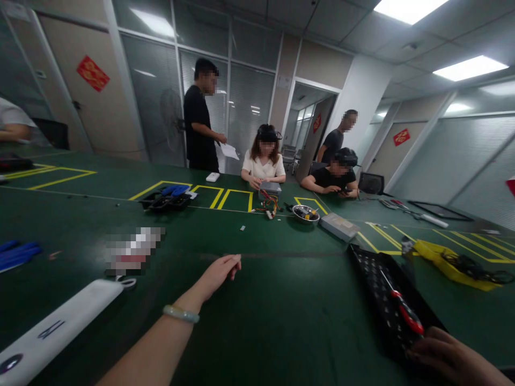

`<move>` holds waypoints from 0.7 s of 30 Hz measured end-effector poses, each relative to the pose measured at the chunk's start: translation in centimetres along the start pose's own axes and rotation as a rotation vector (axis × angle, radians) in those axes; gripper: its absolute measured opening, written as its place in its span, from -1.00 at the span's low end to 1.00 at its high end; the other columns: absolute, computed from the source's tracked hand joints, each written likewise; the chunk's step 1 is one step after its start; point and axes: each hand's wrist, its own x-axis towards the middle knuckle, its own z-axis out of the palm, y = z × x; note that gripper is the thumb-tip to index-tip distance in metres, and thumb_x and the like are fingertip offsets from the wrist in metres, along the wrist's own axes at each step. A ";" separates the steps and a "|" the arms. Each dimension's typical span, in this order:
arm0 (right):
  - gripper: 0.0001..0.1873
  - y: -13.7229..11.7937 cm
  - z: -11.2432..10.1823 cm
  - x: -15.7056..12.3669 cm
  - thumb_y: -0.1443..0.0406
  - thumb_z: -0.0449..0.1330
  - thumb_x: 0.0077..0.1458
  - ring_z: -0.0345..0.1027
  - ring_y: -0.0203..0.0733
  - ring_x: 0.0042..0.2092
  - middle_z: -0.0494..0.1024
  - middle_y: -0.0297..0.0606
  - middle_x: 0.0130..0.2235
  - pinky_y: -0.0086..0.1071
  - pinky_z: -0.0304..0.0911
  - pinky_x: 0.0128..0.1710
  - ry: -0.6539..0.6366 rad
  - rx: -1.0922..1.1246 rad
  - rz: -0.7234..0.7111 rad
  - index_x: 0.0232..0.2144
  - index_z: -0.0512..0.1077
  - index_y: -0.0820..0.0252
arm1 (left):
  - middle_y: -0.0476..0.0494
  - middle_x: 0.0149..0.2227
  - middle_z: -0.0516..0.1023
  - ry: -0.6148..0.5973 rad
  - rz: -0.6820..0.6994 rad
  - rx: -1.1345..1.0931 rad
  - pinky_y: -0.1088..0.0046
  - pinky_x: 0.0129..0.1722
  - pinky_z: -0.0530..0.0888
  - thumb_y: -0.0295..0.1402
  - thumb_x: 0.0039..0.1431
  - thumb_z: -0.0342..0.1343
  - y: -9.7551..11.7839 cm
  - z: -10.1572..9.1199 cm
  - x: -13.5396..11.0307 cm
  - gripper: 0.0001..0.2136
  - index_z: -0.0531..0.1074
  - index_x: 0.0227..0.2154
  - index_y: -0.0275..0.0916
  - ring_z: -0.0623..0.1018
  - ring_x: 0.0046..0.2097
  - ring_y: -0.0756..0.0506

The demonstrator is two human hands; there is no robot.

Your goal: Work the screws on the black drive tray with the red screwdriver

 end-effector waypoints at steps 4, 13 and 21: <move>-0.64 -1.6 -0.6 0.2 -0.04 0.07 0.11 0.48 -0.01 -0.07 0.56 -0.22 -0.13 -0.31 0.41 -0.03 -0.146 0.064 0.024 -0.29 0.63 -0.19 | 0.00 -0.45 0.39 -0.001 -0.006 0.003 0.38 -0.22 0.36 0.17 0.19 -0.11 -0.1 0.0 0.0 -0.49 0.44 -0.37 -0.20 0.44 -0.34 -0.09; -0.63 -1.2 1.0 1.3 -0.03 0.10 0.12 0.49 -0.03 -0.11 0.60 -0.23 -0.16 -0.32 0.39 -0.07 -0.125 0.151 0.052 -0.28 0.61 -0.03 | 0.03 -0.49 0.35 0.011 0.037 -0.007 0.40 -0.23 0.34 0.15 0.20 -0.10 0.0 0.2 0.1 -0.51 0.41 -0.39 -0.21 0.41 -0.37 -0.08; -0.66 -1.6 1.2 2.5 0.02 0.08 0.08 0.47 -0.10 -0.27 0.58 -0.23 -0.31 -0.36 0.37 -0.23 -0.166 0.112 0.052 -0.38 0.55 0.06 | 0.00 -0.45 0.38 0.005 0.022 0.016 0.39 -0.21 0.36 0.14 0.21 -0.12 -0.2 0.0 0.1 -0.50 0.43 -0.36 -0.22 0.43 -0.34 -0.09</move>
